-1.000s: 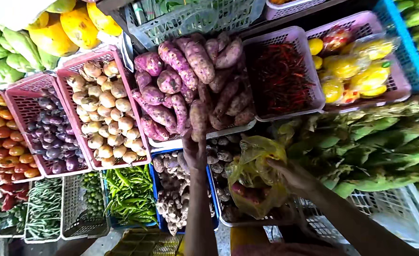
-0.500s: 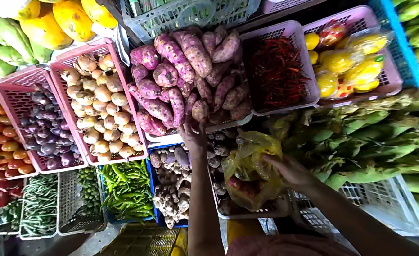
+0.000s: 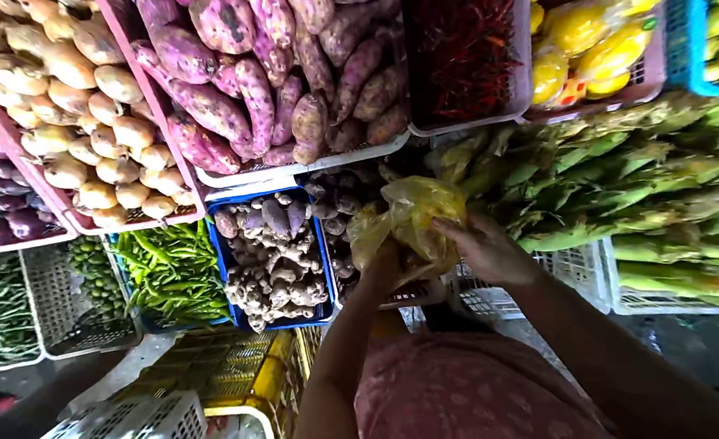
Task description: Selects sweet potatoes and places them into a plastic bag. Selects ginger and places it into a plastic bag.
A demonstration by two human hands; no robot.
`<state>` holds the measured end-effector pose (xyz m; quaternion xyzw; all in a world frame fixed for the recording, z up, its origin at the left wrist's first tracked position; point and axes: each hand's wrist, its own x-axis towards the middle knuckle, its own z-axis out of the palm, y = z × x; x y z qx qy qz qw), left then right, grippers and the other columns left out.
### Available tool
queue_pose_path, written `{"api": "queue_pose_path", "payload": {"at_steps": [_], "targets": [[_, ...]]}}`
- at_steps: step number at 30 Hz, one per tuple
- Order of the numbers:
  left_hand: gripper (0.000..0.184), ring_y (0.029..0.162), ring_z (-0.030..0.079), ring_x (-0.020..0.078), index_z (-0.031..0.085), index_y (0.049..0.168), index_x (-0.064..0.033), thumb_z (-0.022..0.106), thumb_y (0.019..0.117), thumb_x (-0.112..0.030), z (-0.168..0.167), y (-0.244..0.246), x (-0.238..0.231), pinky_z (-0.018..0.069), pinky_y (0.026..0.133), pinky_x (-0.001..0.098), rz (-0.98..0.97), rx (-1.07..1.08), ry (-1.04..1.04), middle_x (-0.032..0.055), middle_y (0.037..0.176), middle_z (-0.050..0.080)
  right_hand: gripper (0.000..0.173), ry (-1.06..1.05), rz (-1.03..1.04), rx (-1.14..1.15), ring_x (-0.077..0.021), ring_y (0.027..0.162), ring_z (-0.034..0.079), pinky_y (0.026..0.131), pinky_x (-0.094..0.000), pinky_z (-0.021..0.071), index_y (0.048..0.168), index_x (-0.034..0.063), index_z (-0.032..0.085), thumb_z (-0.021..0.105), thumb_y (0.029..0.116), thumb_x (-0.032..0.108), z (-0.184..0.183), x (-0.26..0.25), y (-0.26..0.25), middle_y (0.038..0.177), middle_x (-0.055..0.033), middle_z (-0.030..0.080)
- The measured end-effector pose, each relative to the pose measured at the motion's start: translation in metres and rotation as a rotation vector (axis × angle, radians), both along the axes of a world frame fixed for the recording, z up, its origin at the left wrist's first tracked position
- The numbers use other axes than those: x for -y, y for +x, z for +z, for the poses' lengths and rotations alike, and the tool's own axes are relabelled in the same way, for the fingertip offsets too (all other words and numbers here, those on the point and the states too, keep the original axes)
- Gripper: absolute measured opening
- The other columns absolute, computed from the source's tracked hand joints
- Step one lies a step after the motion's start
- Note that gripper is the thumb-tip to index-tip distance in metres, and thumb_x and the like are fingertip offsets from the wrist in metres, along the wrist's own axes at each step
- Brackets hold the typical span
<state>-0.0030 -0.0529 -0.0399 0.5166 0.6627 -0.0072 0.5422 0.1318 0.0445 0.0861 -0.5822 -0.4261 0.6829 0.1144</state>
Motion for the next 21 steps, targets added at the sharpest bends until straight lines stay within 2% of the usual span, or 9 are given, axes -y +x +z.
{"api": "queue_pose_path", "payload": {"at_steps": [3, 6, 8, 11, 12, 14, 16, 17, 21], "targets": [[0.059, 0.145, 0.043, 0.0379, 0.052, 0.144, 0.0027, 0.065, 0.0984, -0.032, 0.032, -0.002, 0.008, 0.0347, 0.119, 0.0507, -0.076, -0.001, 0.003, 0.0250, 0.152, 0.048, 0.034, -0.055, 0.008, -0.025, -0.0064, 0.101, 0.068, 0.089, -0.0275, 0.0588, 0.130, -0.0026, 0.057, 0.058, 0.1010, 0.015, 0.013, 0.009, 0.003, 0.114, -0.0066, 0.068], [0.044, 0.139, 0.047, 0.0450, 0.059, 0.135, 0.0071, 0.061, 0.1007, -0.020, 0.065, -0.005, 0.017, 0.0331, 0.119, 0.0561, -0.168, 0.017, 0.109, 0.0301, 0.144, 0.054, 0.035, -0.068, 0.035, -0.065, -0.0061, 0.098, 0.069, 0.088, -0.0267, 0.0592, 0.128, -0.0043, 0.059, 0.061, 0.0992, 0.015, 0.021, 0.025, -0.005, 0.110, -0.0066, 0.070], [0.042, 0.140, 0.046, 0.0438, 0.058, 0.136, 0.0076, 0.058, 0.1020, -0.017, 0.070, -0.004, 0.015, 0.0310, 0.120, 0.0540, -0.166, 0.028, 0.026, 0.0293, 0.144, 0.054, 0.037, -0.028, 0.050, -0.110, -0.0061, 0.099, 0.069, 0.089, -0.0270, 0.0588, 0.128, -0.0045, 0.060, 0.062, 0.0977, 0.017, 0.018, 0.030, -0.009, 0.110, -0.0065, 0.071], [0.057, 0.148, 0.037, 0.0391, 0.039, 0.153, 0.0051, 0.053, 0.1064, -0.024, 0.042, 0.001, 0.006, 0.0286, 0.122, 0.0541, -0.094, 0.059, -0.214, 0.0255, 0.157, 0.041, 0.034, 0.012, 0.006, -0.142, -0.0040, 0.095, 0.069, 0.087, -0.0248, 0.0590, 0.126, -0.0037, 0.059, 0.059, 0.0977, 0.015, 0.011, 0.023, -0.008, 0.107, -0.0031, 0.070], [0.061, 0.148, 0.038, 0.0377, 0.036, 0.154, 0.0036, 0.056, 0.1051, -0.026, 0.023, 0.005, 0.006, 0.0296, 0.122, 0.0536, -0.046, 0.059, -0.239, 0.0242, 0.158, 0.041, 0.034, 0.009, -0.015, -0.135, -0.0044, 0.093, 0.069, 0.084, -0.0250, 0.0593, 0.127, -0.0037, 0.058, 0.058, 0.0980, 0.014, 0.009, 0.018, -0.005, 0.106, -0.0029, 0.070], [0.059, 0.140, 0.049, 0.0407, 0.045, 0.149, 0.0036, 0.060, 0.1025, -0.029, 0.004, 0.004, 0.000, 0.0380, 0.116, 0.0569, -0.054, 0.045, -0.263, 0.0259, 0.150, 0.050, 0.034, -0.019, -0.085, -0.089, -0.0075, 0.086, 0.069, 0.079, -0.0270, 0.0599, 0.128, -0.0041, 0.056, 0.056, 0.0994, 0.014, 0.007, 0.008, 0.000, 0.103, -0.0052, 0.069], [0.046, 0.127, 0.058, 0.0428, 0.058, 0.136, 0.0053, 0.062, 0.1020, -0.025, 0.038, -0.017, -0.020, 0.0443, 0.108, 0.0597, -0.074, 0.112, -0.227, 0.0282, 0.135, 0.060, 0.033, -0.023, -0.171, -0.054, -0.0102, 0.083, 0.069, 0.075, -0.0292, 0.0599, 0.130, -0.0038, 0.055, 0.055, 0.1014, 0.014, 0.004, -0.002, 0.002, 0.102, -0.0074, 0.069], [0.043, 0.123, 0.061, 0.0402, 0.058, 0.135, 0.0043, 0.065, 0.1001, -0.021, 0.055, -0.030, -0.025, 0.0463, 0.107, 0.0572, -0.042, 0.183, -0.158, 0.0269, 0.131, 0.062, 0.034, -0.025, -0.208, -0.046, -0.0110, 0.085, 0.069, 0.076, -0.0299, 0.0602, 0.131, -0.0038, 0.054, 0.054, 0.1019, 0.014, 0.003, -0.007, 0.003, 0.104, -0.0082, 0.068], [0.074, 0.124, 0.062, 0.0337, 0.052, 0.145, 0.0014, 0.085, 0.0792, -0.007, 0.102, -0.070, -0.032, 0.0470, 0.110, 0.0514, 0.021, 0.476, 0.100, 0.0238, 0.133, 0.064, 0.038, -0.073, -0.262, -0.025, -0.0108, 0.092, 0.065, 0.080, -0.0307, 0.0571, 0.136, -0.0028, 0.050, 0.055, 0.1022, 0.014, -0.001, -0.014, -0.001, 0.111, -0.0096, 0.065]]}}
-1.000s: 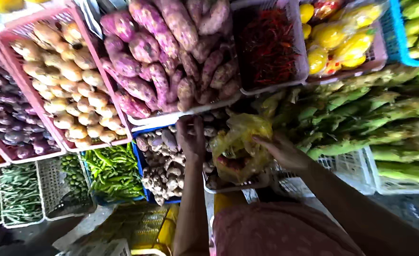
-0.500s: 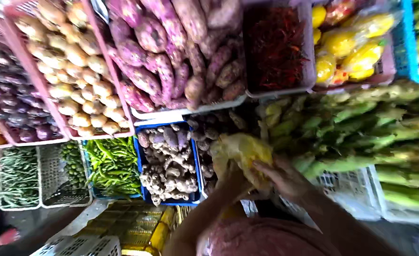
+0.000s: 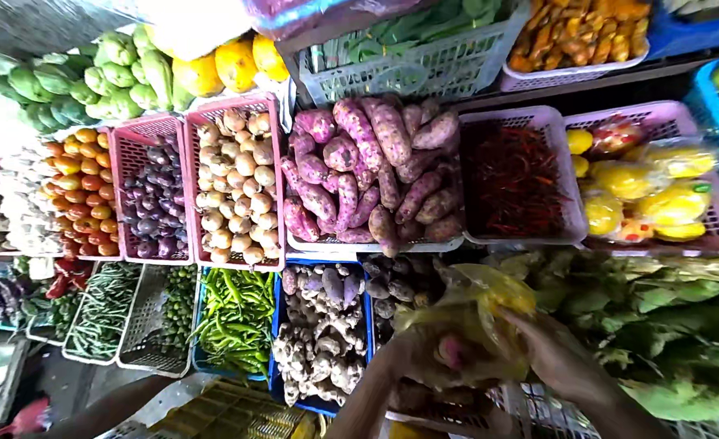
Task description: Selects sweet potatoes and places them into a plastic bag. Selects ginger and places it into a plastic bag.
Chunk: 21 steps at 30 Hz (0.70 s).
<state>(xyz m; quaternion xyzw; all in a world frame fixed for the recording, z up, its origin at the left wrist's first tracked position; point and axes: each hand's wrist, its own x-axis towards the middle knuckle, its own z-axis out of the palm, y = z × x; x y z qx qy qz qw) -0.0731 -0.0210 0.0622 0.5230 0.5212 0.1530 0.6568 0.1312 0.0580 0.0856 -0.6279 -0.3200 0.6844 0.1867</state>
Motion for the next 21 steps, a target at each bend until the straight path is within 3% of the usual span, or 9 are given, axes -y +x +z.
{"api": "queue_pose_path", "payload": {"at_steps": [3, 5, 8, 10, 13, 16, 18, 19, 21], "targets": [[0.068, 0.114, 0.067, 0.0204, 0.057, 0.137, 0.0047, 0.086, 0.0770, -0.010, 0.039, -0.031, -0.007, 0.0528, 0.104, 0.0399, 0.176, 0.188, 0.194, 0.0160, 0.123, 0.069, 0.017, 0.004, -0.027, -0.047, -0.0062, 0.063, 0.063, 0.058, -0.0239, 0.0559, 0.117, 0.0017, 0.057, 0.049, 0.1043, 0.011, -0.003, 0.003, -0.007, 0.081, -0.0003, 0.067], [0.056, 0.106, 0.068, 0.0094, 0.060, 0.128, 0.0064, 0.082, 0.0813, -0.016, 0.066, -0.058, -0.018, 0.0562, 0.098, 0.0324, 0.425, 0.202, 0.344, 0.0074, 0.114, 0.073, 0.020, -0.017, -0.003, -0.036, -0.0062, 0.063, 0.062, 0.058, -0.0245, 0.0558, 0.119, 0.0011, 0.057, 0.053, 0.1027, 0.012, -0.002, 0.004, -0.010, 0.082, -0.0002, 0.065], [0.054, 0.094, 0.069, 0.0026, 0.051, 0.130, 0.0112, 0.072, 0.0886, -0.017, 0.106, -0.112, -0.053, 0.0585, 0.088, 0.0260, 0.754, -0.144, 0.517, 0.0051, 0.106, 0.071, 0.032, -0.071, 0.050, 0.051, -0.0083, 0.073, 0.064, 0.065, -0.0280, 0.0569, 0.129, -0.0019, 0.054, 0.057, 0.1022, 0.015, 0.003, 0.006, -0.017, 0.093, -0.0059, 0.065], [0.062, 0.095, 0.070, 0.0119, 0.052, 0.138, 0.0026, 0.071, 0.0919, -0.033, 0.122, -0.163, -0.085, 0.0594, 0.087, 0.0357, 0.802, -0.527, 0.537, 0.0101, 0.108, 0.072, 0.036, -0.086, 0.078, 0.066, -0.0106, 0.080, 0.065, 0.072, -0.0315, 0.0580, 0.132, -0.0030, 0.053, 0.058, 0.1017, 0.015, 0.002, 0.008, -0.018, 0.100, -0.0088, 0.066], [0.076, 0.110, 0.067, 0.0426, 0.047, 0.146, -0.0006, 0.068, 0.0932, -0.051, 0.142, -0.229, -0.143, 0.0510, 0.095, 0.0651, 0.781, -0.929, 0.445, 0.0280, 0.119, 0.068, 0.035, -0.101, 0.136, 0.074, -0.0137, 0.081, 0.066, 0.073, -0.0354, 0.0583, 0.132, -0.0021, 0.053, 0.056, 0.1025, 0.016, -0.007, 0.012, -0.016, 0.100, -0.0098, 0.065], [0.086, 0.122, 0.059, 0.0518, 0.035, 0.156, -0.0044, 0.067, 0.0949, -0.055, 0.143, -0.264, -0.195, 0.0431, 0.102, 0.0704, 0.766, -1.139, 0.263, 0.0333, 0.130, 0.061, 0.035, -0.138, 0.155, 0.085, -0.0140, 0.075, 0.064, 0.068, -0.0351, 0.0570, 0.132, -0.0031, 0.051, 0.055, 0.1031, 0.016, -0.005, 0.015, -0.020, 0.095, -0.0095, 0.063], [0.083, 0.129, 0.055, 0.0504, 0.029, 0.159, -0.0045, 0.068, 0.0978, -0.045, 0.111, -0.282, -0.211, 0.0406, 0.107, 0.0689, 0.675, -1.116, 0.269, 0.0306, 0.138, 0.058, 0.034, -0.138, 0.162, 0.097, -0.0123, 0.074, 0.063, 0.068, -0.0330, 0.0564, 0.131, -0.0036, 0.051, 0.055, 0.1037, 0.016, -0.002, 0.016, -0.022, 0.095, -0.0088, 0.062], [0.077, 0.139, 0.046, 0.0497, 0.028, 0.160, -0.0057, 0.065, 0.1004, -0.037, 0.092, -0.289, -0.213, 0.0340, 0.113, 0.0686, 0.614, -1.094, 0.313, 0.0279, 0.148, 0.051, 0.034, -0.134, 0.164, 0.107, -0.0124, 0.076, 0.064, 0.070, -0.0333, 0.0572, 0.131, -0.0039, 0.051, 0.055, 0.1036, 0.017, -0.001, 0.016, -0.023, 0.097, -0.0095, 0.063], [0.069, 0.154, 0.014, 0.0498, 0.027, 0.162, -0.0078, 0.058, 0.1026, -0.023, 0.065, -0.295, -0.214, 0.0117, 0.119, 0.0728, 0.557, -1.054, 0.436, 0.0226, 0.167, 0.025, 0.040, -0.148, 0.152, 0.105, -0.0164, 0.089, 0.065, 0.079, -0.0380, 0.0562, 0.135, -0.0048, 0.050, 0.055, 0.1037, 0.019, 0.000, 0.013, -0.024, 0.109, -0.0142, 0.063]]}}
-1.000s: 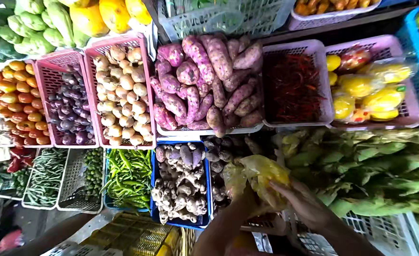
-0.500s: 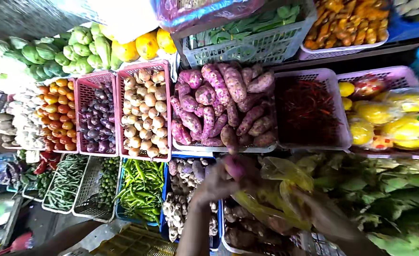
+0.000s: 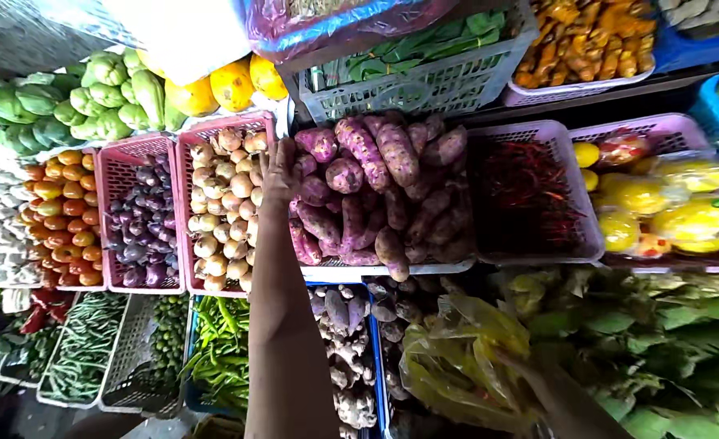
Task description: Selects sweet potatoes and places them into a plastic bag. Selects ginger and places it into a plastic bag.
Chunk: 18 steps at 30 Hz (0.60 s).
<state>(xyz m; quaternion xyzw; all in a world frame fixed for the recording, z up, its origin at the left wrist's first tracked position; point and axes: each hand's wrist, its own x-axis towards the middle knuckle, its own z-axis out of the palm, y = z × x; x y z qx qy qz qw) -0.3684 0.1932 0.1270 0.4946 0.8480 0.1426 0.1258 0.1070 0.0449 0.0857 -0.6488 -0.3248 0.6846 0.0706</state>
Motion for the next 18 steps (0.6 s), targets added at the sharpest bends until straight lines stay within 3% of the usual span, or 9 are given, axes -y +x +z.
{"api": "queue_pose_path", "payload": {"at_steps": [1, 3, 5, 7, 9, 11, 13, 15, 18], "targets": [[0.067, 0.155, 0.008, 0.0513, 0.029, 0.161, -0.0069, 0.056, 0.1018, -0.021, -0.009, -0.002, 0.001, 0.0084, 0.118, 0.0754, -0.004, -0.017, 0.081, 0.0233, 0.168, 0.020, 0.040, 0.006, -0.012, 0.002, -0.0159, 0.088, 0.065, 0.078, -0.0375, 0.0570, 0.135, -0.0035, 0.051, 0.056, 0.1030, 0.020, -0.002, 0.000, 0.000, 0.108, -0.0133, 0.064], [0.056, 0.155, 0.013, 0.0484, 0.042, 0.154, -0.0006, 0.052, 0.1017, -0.019, -0.023, -0.004, 0.011, 0.0118, 0.122, 0.0673, 0.070, -0.015, 0.286, 0.0277, 0.166, 0.022, 0.034, -0.003, -0.075, -0.018, -0.0119, 0.082, 0.066, 0.072, -0.0322, 0.0584, 0.132, -0.0005, 0.052, 0.056, 0.1034, 0.018, -0.003, 0.002, 0.001, 0.102, -0.0083, 0.065], [0.043, 0.145, 0.042, 0.0325, 0.054, 0.140, 0.0067, 0.049, 0.1033, -0.014, -0.021, 0.011, 0.026, 0.0326, 0.120, 0.0439, 0.159, 0.100, 0.535, 0.0255, 0.153, 0.045, 0.032, -0.007, -0.147, -0.064, -0.0113, 0.081, 0.067, 0.071, -0.0308, 0.0592, 0.132, 0.0002, 0.051, 0.055, 0.1040, 0.014, -0.005, -0.003, 0.001, 0.100, -0.0068, 0.066], [0.029, 0.110, 0.064, 0.0137, 0.058, 0.126, 0.0067, 0.049, 0.1032, -0.008, -0.007, 0.057, 0.056, 0.0518, 0.098, 0.0304, 0.125, 0.409, 0.717, 0.0135, 0.121, 0.065, 0.029, 0.012, -0.209, -0.076, -0.0108, 0.079, 0.068, 0.069, -0.0303, 0.0599, 0.129, 0.0005, 0.053, 0.055, 0.1037, 0.013, 0.002, -0.008, 0.000, 0.097, -0.0056, 0.067], [0.020, 0.086, 0.067, 0.0043, 0.064, 0.109, -0.0048, 0.046, 0.0998, -0.007, 0.002, 0.122, 0.113, 0.0579, 0.080, 0.0272, -0.070, 0.762, 0.529, -0.0026, 0.097, 0.071, 0.025, 0.018, -0.233, -0.094, -0.0086, 0.078, 0.068, 0.069, -0.0290, 0.0604, 0.125, 0.0028, 0.056, 0.054, 0.1026, 0.014, 0.011, -0.009, 0.003, 0.094, -0.0018, 0.069], [0.023, 0.083, 0.068, 0.0051, 0.071, 0.109, -0.0054, 0.051, 0.0996, -0.009, -0.014, 0.188, 0.167, 0.0594, 0.077, 0.0267, -0.342, 1.052, 0.066, -0.0007, 0.097, 0.074, 0.022, 0.015, -0.264, -0.089, -0.0083, 0.080, 0.067, 0.071, -0.0286, 0.0602, 0.124, 0.0028, 0.055, 0.051, 0.1039, 0.012, 0.020, -0.015, 0.003, 0.095, -0.0019, 0.067], [0.026, 0.101, 0.069, 0.0130, 0.070, 0.121, -0.0024, 0.053, 0.1048, -0.014, -0.061, 0.255, 0.199, 0.0561, 0.093, 0.0346, -0.533, 1.077, -0.298, 0.0084, 0.113, 0.073, 0.023, 0.055, -0.269, -0.080, -0.0091, 0.083, 0.067, 0.074, -0.0286, 0.0594, 0.127, 0.0021, 0.053, 0.049, 0.1059, 0.010, 0.028, -0.021, 0.000, 0.098, -0.0038, 0.066], [0.031, 0.114, 0.067, 0.0290, 0.065, 0.127, 0.0019, 0.050, 0.1052, -0.013, -0.111, 0.314, 0.224, 0.0523, 0.102, 0.0476, -0.532, 0.918, -0.445, 0.0200, 0.124, 0.068, 0.024, 0.085, -0.245, -0.100, -0.0094, 0.082, 0.068, 0.075, -0.0289, 0.0600, 0.129, 0.0034, 0.052, 0.049, 0.1060, 0.010, 0.032, -0.017, 0.000, 0.098, -0.0038, 0.067], [0.046, 0.131, 0.056, 0.0424, 0.051, 0.144, 0.0046, 0.055, 0.1043, -0.019, -0.112, 0.354, 0.224, 0.0425, 0.112, 0.0569, -0.389, 0.718, -0.767, 0.0286, 0.140, 0.057, 0.025, 0.158, -0.124, -0.194, -0.0087, 0.081, 0.069, 0.073, -0.0286, 0.0611, 0.126, 0.0019, 0.054, 0.052, 0.1025, 0.008, 0.036, 0.002, 0.007, 0.097, -0.0011, 0.068]]}}
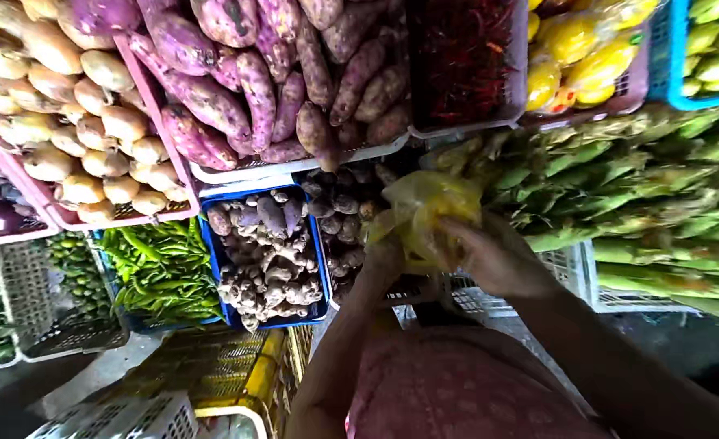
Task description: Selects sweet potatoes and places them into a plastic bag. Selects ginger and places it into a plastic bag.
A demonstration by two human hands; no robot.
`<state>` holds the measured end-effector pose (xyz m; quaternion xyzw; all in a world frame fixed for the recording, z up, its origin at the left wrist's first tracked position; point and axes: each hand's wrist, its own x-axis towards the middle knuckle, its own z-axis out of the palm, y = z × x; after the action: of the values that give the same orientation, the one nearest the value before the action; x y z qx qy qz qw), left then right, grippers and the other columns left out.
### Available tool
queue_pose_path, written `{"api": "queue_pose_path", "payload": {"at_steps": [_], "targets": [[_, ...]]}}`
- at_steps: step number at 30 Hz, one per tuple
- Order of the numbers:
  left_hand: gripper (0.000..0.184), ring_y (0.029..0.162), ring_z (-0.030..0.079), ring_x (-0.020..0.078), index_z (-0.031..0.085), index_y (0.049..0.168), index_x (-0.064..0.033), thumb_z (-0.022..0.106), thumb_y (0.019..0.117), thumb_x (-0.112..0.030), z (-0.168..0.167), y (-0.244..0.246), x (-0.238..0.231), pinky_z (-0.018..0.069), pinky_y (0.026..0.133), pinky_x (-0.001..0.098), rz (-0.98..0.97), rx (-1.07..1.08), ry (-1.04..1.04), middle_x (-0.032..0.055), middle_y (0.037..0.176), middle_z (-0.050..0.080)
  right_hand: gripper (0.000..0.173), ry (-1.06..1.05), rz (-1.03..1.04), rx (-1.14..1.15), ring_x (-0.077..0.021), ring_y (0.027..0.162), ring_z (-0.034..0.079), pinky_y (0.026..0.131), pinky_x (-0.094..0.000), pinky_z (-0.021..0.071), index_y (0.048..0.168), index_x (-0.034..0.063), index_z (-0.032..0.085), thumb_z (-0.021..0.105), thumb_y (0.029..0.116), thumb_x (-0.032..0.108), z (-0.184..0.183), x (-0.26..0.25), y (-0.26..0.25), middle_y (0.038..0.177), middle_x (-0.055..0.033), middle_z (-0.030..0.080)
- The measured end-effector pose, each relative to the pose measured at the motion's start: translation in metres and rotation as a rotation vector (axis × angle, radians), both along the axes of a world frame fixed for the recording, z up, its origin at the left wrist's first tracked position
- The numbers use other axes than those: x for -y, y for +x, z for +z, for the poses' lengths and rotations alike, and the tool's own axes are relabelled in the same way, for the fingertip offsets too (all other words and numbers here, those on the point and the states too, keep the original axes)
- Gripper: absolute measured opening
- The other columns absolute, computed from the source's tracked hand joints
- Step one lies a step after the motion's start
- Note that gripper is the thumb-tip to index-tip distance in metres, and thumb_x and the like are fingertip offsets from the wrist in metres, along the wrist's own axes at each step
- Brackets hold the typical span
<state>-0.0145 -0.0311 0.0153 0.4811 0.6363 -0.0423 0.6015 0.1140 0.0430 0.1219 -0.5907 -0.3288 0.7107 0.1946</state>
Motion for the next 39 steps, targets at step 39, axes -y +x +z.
{"api": "queue_pose_path", "payload": {"at_steps": [39], "targets": [[0.038, 0.130, 0.055, 0.0430, 0.050, 0.139, 0.0112, 0.048, 0.1054, -0.005, 0.031, -0.059, -0.008, 0.0425, 0.110, 0.0552, -0.073, -0.149, -0.119, 0.0308, 0.139, 0.056, 0.039, -0.023, 0.073, -0.169, -0.0063, 0.097, 0.071, 0.088, -0.0265, 0.0610, 0.129, -0.0036, 0.051, 0.063, 0.0943, 0.010, -0.006, 0.069, -0.010, 0.106, 0.0002, 0.072]]}}
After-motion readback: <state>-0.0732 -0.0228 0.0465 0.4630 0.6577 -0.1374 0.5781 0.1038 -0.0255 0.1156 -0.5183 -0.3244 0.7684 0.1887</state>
